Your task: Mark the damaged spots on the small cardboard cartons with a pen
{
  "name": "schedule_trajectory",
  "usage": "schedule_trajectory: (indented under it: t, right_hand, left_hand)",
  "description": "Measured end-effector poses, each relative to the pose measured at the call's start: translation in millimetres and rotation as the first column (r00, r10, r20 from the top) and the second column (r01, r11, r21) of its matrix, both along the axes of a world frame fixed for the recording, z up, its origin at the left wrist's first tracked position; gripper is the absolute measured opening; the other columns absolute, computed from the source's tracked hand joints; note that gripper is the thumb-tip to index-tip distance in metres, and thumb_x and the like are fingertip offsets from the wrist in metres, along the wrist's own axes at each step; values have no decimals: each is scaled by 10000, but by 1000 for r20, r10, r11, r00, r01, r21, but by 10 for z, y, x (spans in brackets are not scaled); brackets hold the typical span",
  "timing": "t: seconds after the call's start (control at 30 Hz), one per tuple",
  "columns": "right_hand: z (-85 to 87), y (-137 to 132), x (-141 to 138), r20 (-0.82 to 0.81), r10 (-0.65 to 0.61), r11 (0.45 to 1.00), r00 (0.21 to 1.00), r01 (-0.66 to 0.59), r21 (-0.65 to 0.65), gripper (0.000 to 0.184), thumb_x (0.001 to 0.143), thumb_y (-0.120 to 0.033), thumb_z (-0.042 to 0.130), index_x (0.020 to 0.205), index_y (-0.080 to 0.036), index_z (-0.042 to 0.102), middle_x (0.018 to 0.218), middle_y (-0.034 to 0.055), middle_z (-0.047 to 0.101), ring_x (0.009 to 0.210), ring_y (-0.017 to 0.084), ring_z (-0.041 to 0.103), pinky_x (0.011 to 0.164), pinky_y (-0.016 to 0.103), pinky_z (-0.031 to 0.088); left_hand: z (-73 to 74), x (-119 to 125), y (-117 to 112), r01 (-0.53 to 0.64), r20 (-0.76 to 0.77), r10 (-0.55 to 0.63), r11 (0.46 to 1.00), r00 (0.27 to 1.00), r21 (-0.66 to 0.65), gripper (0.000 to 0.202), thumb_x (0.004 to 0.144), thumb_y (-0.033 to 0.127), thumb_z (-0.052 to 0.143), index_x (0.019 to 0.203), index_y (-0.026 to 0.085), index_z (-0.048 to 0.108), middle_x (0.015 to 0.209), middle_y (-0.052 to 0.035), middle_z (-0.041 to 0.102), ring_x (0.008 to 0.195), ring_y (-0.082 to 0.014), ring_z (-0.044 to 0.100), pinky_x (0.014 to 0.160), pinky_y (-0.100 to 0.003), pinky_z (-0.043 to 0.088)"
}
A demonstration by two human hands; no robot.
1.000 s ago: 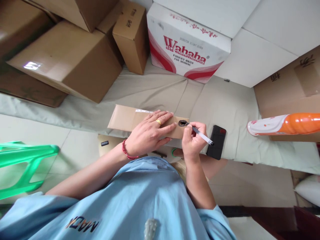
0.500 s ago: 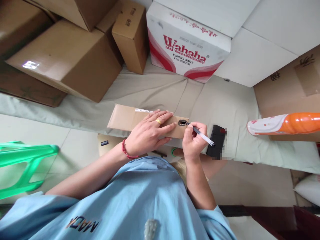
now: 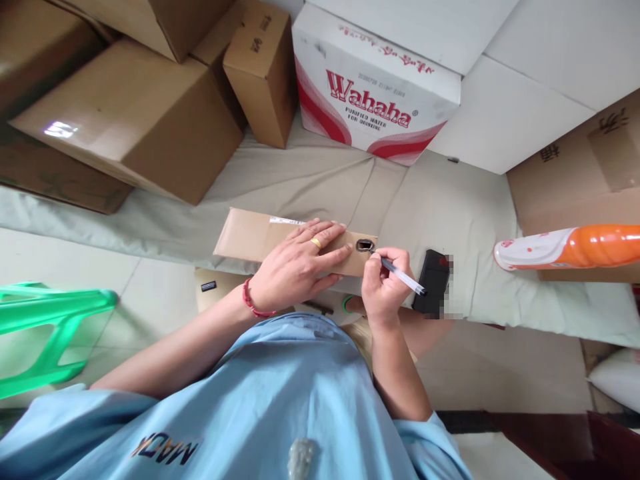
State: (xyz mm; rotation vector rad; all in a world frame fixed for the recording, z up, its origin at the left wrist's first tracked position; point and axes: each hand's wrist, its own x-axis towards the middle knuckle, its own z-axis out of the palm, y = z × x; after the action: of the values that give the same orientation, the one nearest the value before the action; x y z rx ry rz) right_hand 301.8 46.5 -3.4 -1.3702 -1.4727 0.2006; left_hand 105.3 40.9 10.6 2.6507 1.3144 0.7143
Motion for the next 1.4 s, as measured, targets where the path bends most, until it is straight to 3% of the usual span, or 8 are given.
schedule_trajectory:
  t: [0.33, 0.67, 0.93, 1.17, 1.4]
  right_hand:
    - [21, -24, 0, 49, 115, 992, 992, -112, -53, 109, 969, -304, 635, 916, -214, 667, 725, -21, 647, 598, 125, 564, 564, 256, 460]
    - [-17, -14, 22, -3, 191, 977, 982, -190, -98, 146, 1022, -340, 644, 969, -208, 678, 802, -7, 662, 698, 136, 609, 642, 261, 498]
    - [-4, 0, -5, 6, 141, 979, 990, -138, -150, 232, 1036, -419, 610, 994, -201, 677, 866, 30, 703, 763, 160, 653, 696, 288, 548]
    - [-44, 39, 7, -13, 147, 983, 989, -148, -109, 210, 1052, -400, 629, 1024, -198, 678, 901, 28, 724, 768, 148, 672, 731, 284, 568]
    - [-47, 12, -12, -93, 29, 997, 995, -35, -62, 269, 1053, -468, 619, 1050, -201, 650, 876, 23, 679, 710, 132, 651, 679, 271, 551]
  left_hand:
    - [-1, -6, -5, 2, 13, -2, 1000, 1000, -11, 516, 930, 308, 841, 1405, 154, 706, 1593, -251, 612, 1493, -402, 604, 1266, -624, 498]
    - [7, 0, -3, -1, 6, 1, 1000, 1000, -18, 482, 939, 298, 822, 1389, 162, 714, 1595, -249, 614, 1499, -400, 600, 1265, -625, 498]
    - [20, 0, -2, 0, -3, -1, 1000, 1000, -18, 483, 929, 297, 832, 1376, 156, 717, 1584, -250, 621, 1495, -402, 600, 1263, -621, 499]
    - [20, -1, 4, 5, 4, -5, 999, 1000, -49, 464, 941, 298, 820, 1370, 157, 718, 1606, -249, 600, 1512, -401, 579, 1279, -628, 476]
    - [19, 1, 6, 0, -9, 0, 1000, 1000, -27, 512, 932, 313, 842, 1401, 160, 705, 1591, -256, 611, 1494, -407, 601, 1258, -630, 499]
